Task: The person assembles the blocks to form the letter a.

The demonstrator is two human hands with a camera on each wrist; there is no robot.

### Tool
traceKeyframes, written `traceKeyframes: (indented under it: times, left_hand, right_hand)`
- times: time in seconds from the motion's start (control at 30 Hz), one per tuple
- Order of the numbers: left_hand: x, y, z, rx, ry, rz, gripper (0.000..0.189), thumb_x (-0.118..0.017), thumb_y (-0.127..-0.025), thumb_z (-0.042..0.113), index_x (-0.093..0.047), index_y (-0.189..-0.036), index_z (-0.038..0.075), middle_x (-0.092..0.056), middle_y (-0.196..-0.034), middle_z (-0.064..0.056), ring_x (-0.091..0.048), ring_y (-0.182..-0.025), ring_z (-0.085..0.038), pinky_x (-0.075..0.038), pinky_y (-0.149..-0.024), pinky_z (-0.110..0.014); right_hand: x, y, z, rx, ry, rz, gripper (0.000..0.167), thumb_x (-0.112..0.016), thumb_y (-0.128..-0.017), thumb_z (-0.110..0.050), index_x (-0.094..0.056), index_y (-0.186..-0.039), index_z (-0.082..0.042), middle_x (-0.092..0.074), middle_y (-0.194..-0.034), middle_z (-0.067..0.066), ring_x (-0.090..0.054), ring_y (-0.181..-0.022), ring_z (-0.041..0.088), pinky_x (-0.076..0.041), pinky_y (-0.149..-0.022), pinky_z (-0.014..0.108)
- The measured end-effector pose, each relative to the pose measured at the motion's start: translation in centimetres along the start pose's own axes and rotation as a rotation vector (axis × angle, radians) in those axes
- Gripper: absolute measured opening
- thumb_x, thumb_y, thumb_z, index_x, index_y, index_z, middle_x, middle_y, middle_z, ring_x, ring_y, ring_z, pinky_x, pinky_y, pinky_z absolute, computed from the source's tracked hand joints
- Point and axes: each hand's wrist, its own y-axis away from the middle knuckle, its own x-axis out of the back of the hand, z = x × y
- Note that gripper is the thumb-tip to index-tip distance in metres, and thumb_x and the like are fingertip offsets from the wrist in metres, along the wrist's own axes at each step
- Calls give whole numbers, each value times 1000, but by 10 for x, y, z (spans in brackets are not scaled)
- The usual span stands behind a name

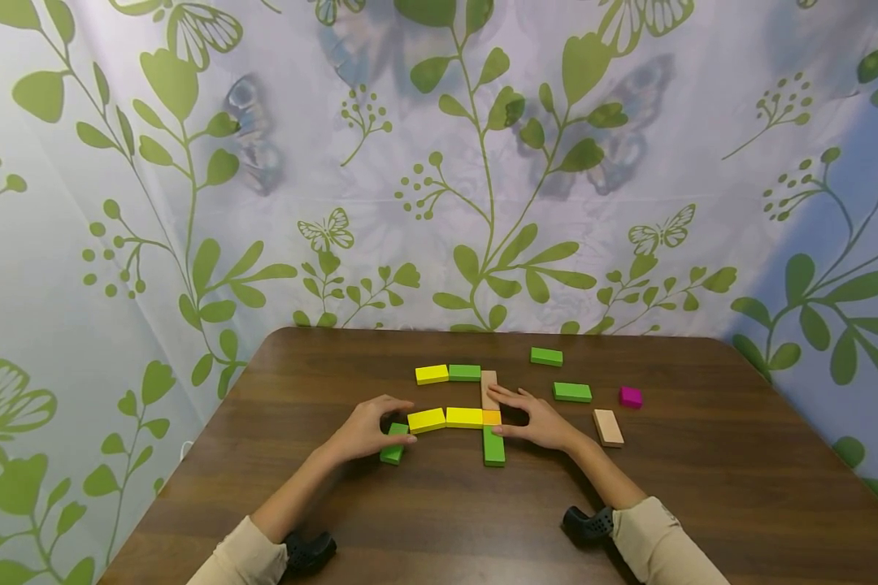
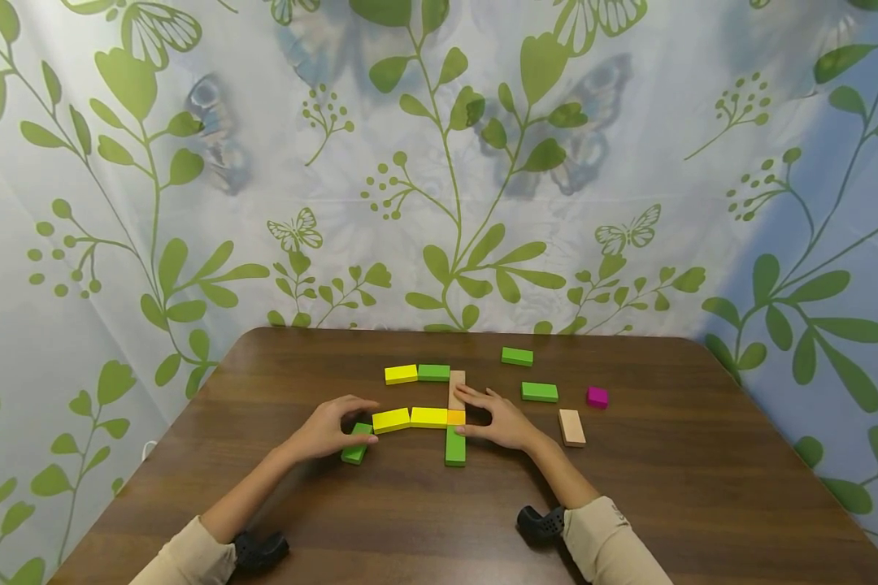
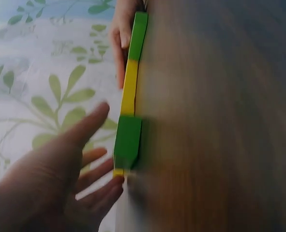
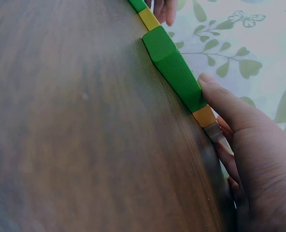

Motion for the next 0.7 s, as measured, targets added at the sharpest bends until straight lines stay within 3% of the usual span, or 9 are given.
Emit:
traceKeyframes:
  times: [0.27, 0.37, 0.5, 0.7]
  left_hand:
    - [17, 23, -11, -14, 33, -138, 73, -73, -72, 52, -52, -132, 15, -52, -128, 0, -47, -118, -21, -40, -94, -45]
    - [19, 26, -11, -8, 32, -170, 71, -74, -72, 49, -53, -131, 16, -50, -131, -5, -45, -121, -25, -38, -96, -47]
    - [19, 27, -10, -16, 14, -174, 66, -75, -72, 46, -57, -128, 17, -50, -131, -10, -46, -121, -27, -39, -95, -48]
    - [15, 28, -11, -30, 23, -146, 65, -76, -72, 46, -58, -127, 17, -53, -129, -7, -48, -119, -25, -40, -94, -48]
  right_hand:
    - [1, 1, -2, -2, -11, 4, 73, -67, -82, -43, -37, -143, -17, -30, -147, 2, -33, -130, 29, -9, -107, 54]
    - [1, 1, -1, -6, -8, 7, 73, -67, -82, -43, -37, -143, -17, -30, -147, 2, -31, -131, 30, -9, -107, 55]
    - [0, 0, 0, -5, -9, 9, 73, -67, -82, -43, -37, -143, -17, -30, -148, 2, -31, -131, 31, -9, -107, 55]
    - [1, 0, -2, -5, -5, 5, 73, -67, -82, -42, -37, -143, -16, -30, -148, 3, -30, -131, 32, -10, -107, 56]
